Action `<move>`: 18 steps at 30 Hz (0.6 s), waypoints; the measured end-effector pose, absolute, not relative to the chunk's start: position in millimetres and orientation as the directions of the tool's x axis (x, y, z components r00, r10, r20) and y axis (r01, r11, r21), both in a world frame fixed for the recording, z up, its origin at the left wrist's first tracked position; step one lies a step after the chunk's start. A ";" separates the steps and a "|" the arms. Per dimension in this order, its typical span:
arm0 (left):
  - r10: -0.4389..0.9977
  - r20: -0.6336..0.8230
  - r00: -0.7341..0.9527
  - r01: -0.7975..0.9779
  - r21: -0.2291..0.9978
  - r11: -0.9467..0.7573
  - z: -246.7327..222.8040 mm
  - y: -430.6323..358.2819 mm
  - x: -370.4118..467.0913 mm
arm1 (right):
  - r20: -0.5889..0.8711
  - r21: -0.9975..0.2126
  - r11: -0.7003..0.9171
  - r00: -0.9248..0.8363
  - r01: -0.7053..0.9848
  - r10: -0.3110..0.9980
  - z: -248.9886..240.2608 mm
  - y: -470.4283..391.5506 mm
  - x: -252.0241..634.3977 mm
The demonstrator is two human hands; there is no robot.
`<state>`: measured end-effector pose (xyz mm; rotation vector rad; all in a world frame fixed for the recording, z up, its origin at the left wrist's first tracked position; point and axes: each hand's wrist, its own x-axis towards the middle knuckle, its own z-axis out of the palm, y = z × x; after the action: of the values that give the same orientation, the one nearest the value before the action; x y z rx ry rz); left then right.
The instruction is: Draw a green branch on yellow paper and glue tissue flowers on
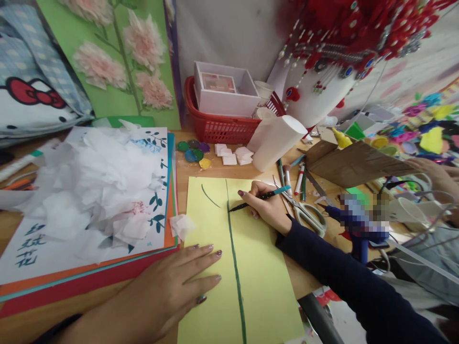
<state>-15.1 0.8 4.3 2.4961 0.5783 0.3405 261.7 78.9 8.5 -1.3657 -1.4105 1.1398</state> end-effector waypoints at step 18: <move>0.485 0.111 0.868 0.337 0.585 -0.737 8.9 0.1 -13.9 | 0.000 -0.972 -0.011 0.048 0.235 0.999 8.7 82.8 258.0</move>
<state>-13.9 0.1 8.9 2.4677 0.5949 0.3447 258.0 82.8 8.7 -1.4076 -1.3419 1.0564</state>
